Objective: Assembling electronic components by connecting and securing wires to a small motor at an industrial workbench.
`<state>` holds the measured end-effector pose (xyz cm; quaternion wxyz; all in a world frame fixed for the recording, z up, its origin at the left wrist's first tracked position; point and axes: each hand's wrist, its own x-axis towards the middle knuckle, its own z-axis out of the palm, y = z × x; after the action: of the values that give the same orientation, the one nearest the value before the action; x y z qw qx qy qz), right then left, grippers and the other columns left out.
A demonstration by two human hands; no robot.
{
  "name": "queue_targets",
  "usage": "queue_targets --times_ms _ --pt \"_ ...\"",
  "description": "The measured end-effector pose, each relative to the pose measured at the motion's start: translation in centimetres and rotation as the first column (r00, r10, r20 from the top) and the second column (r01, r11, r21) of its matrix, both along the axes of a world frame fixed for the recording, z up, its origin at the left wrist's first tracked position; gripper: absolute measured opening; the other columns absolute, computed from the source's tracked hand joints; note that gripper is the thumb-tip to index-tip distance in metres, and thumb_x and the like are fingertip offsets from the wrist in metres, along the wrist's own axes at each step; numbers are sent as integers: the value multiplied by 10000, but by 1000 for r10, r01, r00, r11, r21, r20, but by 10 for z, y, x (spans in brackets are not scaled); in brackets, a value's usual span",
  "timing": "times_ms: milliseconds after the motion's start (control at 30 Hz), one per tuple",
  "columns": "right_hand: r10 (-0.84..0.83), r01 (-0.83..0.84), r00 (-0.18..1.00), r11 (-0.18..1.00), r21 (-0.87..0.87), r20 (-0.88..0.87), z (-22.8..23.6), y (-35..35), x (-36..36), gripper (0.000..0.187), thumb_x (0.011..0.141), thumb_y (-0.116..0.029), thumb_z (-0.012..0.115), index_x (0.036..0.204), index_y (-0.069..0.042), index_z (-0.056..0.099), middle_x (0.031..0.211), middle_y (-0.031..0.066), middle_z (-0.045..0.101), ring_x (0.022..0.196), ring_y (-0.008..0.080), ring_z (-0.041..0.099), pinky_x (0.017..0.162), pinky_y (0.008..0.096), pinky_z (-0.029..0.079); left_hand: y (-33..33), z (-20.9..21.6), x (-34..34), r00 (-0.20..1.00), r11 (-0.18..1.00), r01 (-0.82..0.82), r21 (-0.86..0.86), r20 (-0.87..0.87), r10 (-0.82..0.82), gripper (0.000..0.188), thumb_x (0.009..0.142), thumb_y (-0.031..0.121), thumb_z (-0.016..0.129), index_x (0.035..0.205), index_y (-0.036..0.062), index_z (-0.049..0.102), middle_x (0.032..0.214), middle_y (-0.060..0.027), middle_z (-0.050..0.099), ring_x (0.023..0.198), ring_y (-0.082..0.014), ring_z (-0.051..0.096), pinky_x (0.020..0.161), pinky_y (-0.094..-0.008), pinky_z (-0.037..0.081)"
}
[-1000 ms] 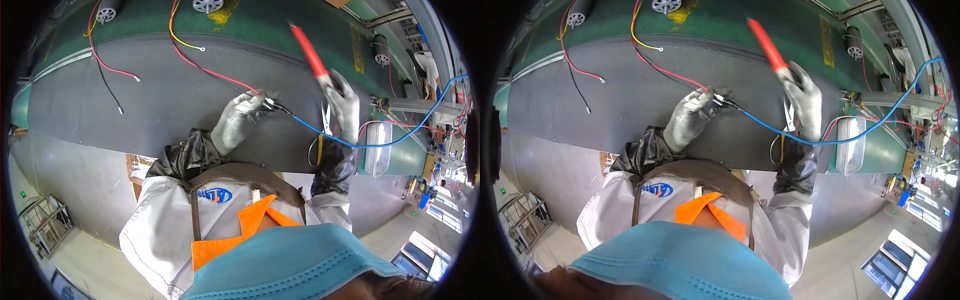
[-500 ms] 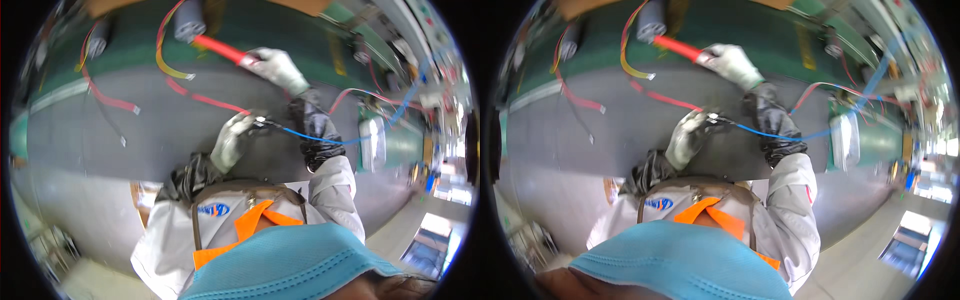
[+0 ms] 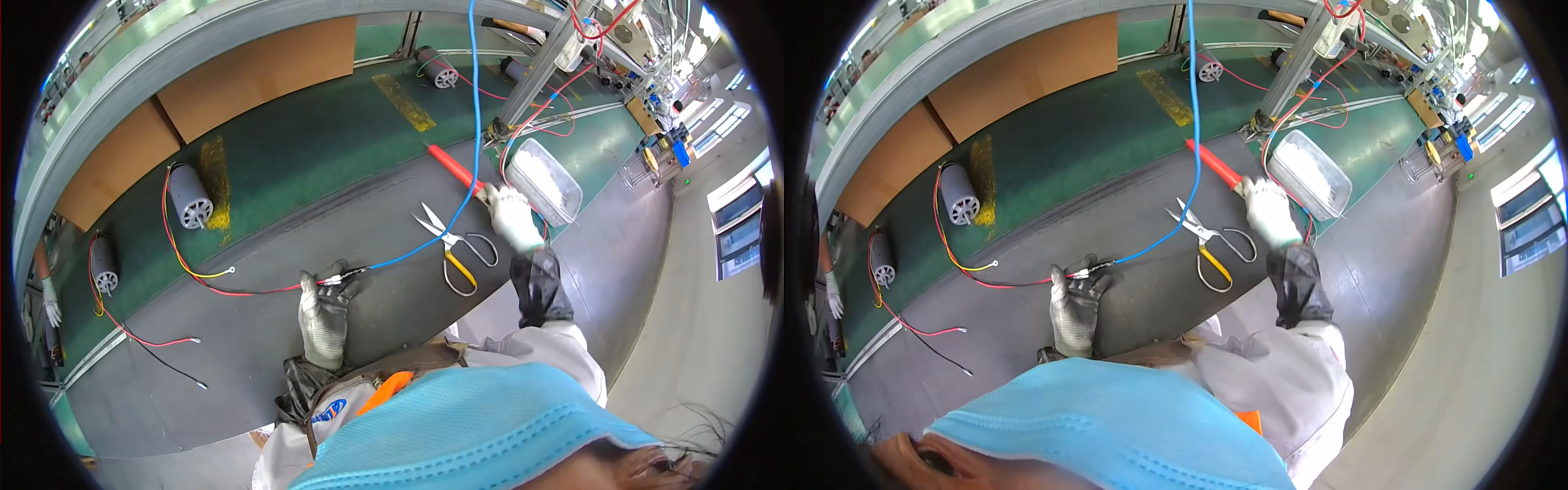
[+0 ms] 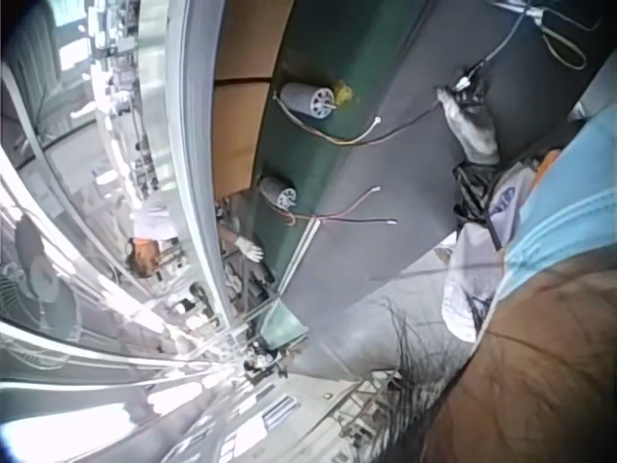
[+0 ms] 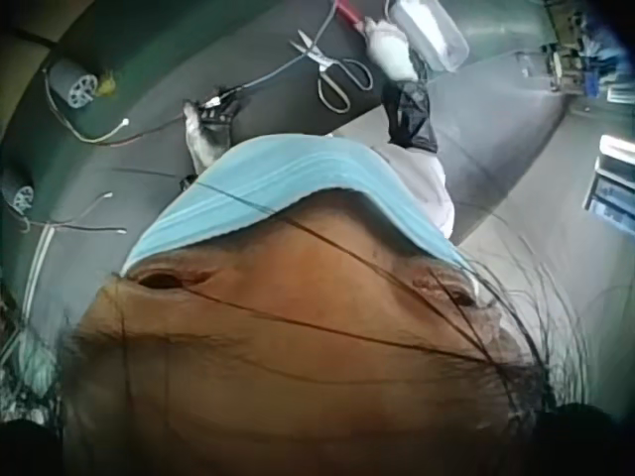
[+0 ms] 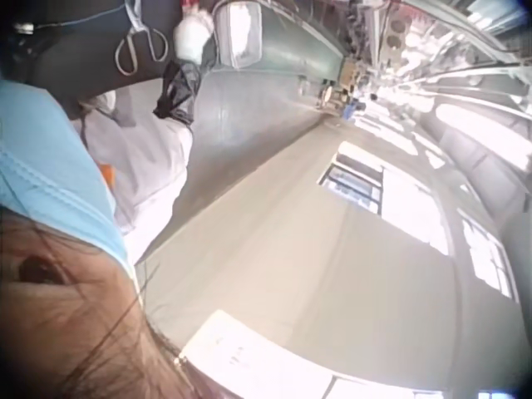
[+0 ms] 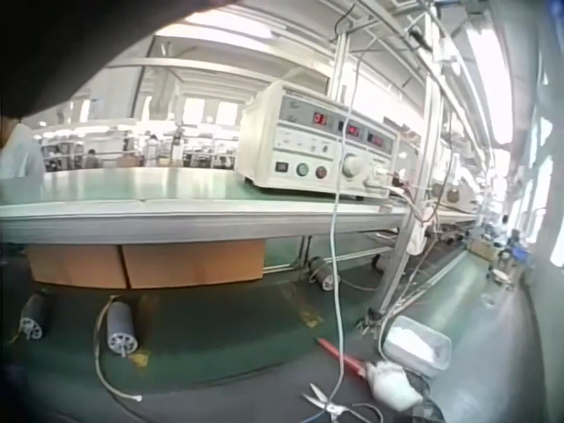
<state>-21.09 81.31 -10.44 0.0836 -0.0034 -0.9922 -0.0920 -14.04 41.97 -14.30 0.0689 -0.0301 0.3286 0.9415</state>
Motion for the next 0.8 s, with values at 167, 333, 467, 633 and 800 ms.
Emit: queue_targets --times_ms 167,333,467,633,800 --pt "491 -287 867 355 -890 -84 53 -112 40 648 840 -289 743 1407 -51 539 1248 197 645 1121 341 632 948 423 503 4 -1 -4 999 992 11 -124 47 -5 589 1086 438 397 1255 -100 564 1182 -216 665 1021 -302 667 941 -442 535" --pt "906 -138 402 -82 -987 -131 30 -155 30 447 921 -299 674 1240 13 647 1230 192 657 1108 340 632 931 418 521 -35 31 12 995 598 -98 -796 -94 39 413 1059 302 468 1090 -42 693 975 -116 689 917 -174 627 855 -319 478" --pt "463 9 886 -39 -999 -10 71 -106 25 367 1019 -299 572 1183 10 682 1034 110 704 861 178 658 734 296 542 -170 10 39 786 3 -288 -958 -234 573 301 1044 222 530 1135 -41 645 932 -127 656 851 -209 607 776 -391 493" --pt "471 -219 802 803 -554 367 38 -63 -1 318 973 -338 617 1085 -52 698 857 163 713 836 353 701 751 452 553 -241 24 55 591 -905 50 -422 -719 367 558 927 257 711 1404 41 519 1273 -225 623 1145 -364 620 911 -487 522" --pt "857 -552 504 417 -722 109 56 -134 -78 458 967 -331 643 1331 -55 606 1169 216 689 1070 366 670 954 426 525 -74 21 -50 711 -484 -674 -559 -668 -219 496 889 36 634 1371 -2 525 1355 -211 565 1270 -387 516 1055 -471 422"
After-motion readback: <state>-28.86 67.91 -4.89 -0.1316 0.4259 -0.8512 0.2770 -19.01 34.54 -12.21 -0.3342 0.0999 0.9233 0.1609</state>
